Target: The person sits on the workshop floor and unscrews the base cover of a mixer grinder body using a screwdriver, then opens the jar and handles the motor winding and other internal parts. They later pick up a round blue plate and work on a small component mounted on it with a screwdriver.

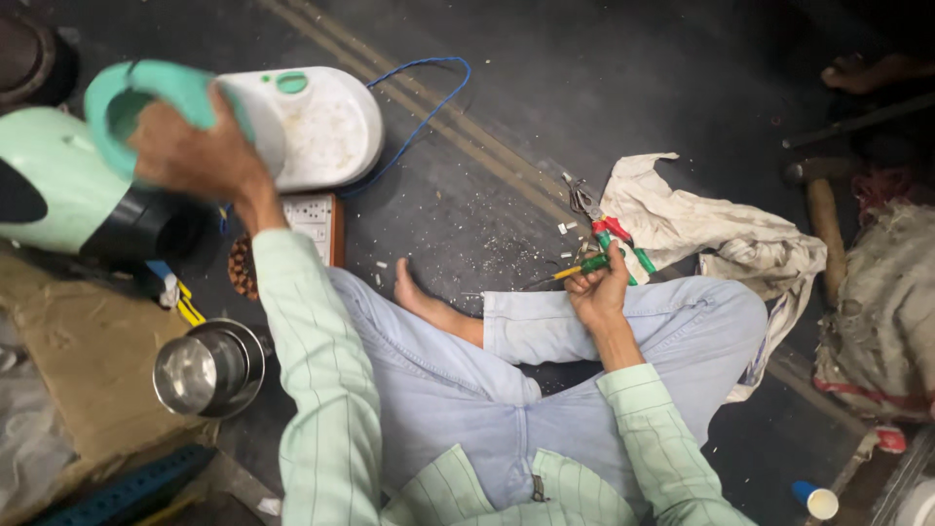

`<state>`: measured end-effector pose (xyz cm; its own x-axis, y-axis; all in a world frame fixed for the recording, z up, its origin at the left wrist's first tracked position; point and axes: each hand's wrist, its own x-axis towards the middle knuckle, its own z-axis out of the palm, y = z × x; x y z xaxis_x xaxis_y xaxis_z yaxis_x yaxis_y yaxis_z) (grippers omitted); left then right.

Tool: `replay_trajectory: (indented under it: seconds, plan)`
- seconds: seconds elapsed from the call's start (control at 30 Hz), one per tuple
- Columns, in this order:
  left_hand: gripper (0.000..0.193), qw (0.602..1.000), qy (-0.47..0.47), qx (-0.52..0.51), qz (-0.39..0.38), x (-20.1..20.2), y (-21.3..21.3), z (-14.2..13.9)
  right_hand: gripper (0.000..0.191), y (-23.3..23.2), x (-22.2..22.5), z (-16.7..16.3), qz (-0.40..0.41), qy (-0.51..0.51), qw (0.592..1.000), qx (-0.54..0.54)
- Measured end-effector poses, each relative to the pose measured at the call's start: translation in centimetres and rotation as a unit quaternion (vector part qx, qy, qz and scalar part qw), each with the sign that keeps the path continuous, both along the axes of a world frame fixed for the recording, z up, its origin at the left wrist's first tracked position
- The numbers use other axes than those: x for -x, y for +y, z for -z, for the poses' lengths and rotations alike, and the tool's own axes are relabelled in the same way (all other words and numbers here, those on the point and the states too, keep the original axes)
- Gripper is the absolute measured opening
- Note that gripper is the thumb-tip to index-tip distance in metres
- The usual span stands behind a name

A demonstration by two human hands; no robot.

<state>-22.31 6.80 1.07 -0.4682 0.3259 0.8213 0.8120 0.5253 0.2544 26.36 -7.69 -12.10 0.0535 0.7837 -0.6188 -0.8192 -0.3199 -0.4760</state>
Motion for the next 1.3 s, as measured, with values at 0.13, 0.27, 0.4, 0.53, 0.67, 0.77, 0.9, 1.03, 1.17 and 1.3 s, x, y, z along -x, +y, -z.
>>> replay_trajectory:
  seconds: [0.13,0.27,0.4,0.53,0.67,0.77,0.9,1.03,1.17,1.3]
  plan:
    - [0.06,0.995,0.0,0.072,0.07,-0.6,2.1,-0.2,0.052,0.1,-0.3,-0.1,-0.016,-0.009,1.0,-0.025]
    - [0.06,0.981,-0.099,0.135,0.102,-0.2,1.2,-0.6,0.049,0.5,-0.1,-0.5,-0.004,-0.026,1.0,-0.012]
    - [0.066,0.988,-0.039,0.069,0.132,-1.5,0.2,-0.5,0.048,0.8,0.3,-0.9,-0.035,-0.056,0.998,-0.01]
    - [0.065,0.973,-0.046,0.057,0.218,-4.4,0.6,-0.1,0.046,0.9,0.6,-0.9,-0.076,-0.117,0.99,-0.018]
    - [0.056,0.839,-0.225,0.164,0.468,-9.9,-1.0,2.5,0.041,0.6,0.7,-0.9,-0.09,-0.212,0.972,-0.046]
    - [0.063,0.634,-0.21,0.507,0.545,-13.9,-4.3,4.9,0.034,-0.5,1.3,-1.6,-0.078,-0.47,0.864,-0.159]
    - [0.073,0.457,-0.175,0.698,0.523,-17.9,-8.1,6.8,0.024,-2.0,2.9,-3.0,-0.105,-0.727,0.595,-0.327]
    - [0.071,0.526,-0.122,0.659,0.524,-19.1,-8.3,7.8,0.023,-1.7,3.4,-2.8,-0.206,-0.712,0.622,-0.251]
    - [0.073,0.586,-0.124,0.606,0.523,-18.6,-7.4,8.4,0.019,-0.8,2.6,-0.9,-0.252,-0.71,0.609,-0.25]
    - [0.071,0.562,-0.112,0.663,0.482,-18.7,-7.3,8.5,0.023,-0.7,2.1,0.6,-0.263,-0.68,0.614,-0.303]
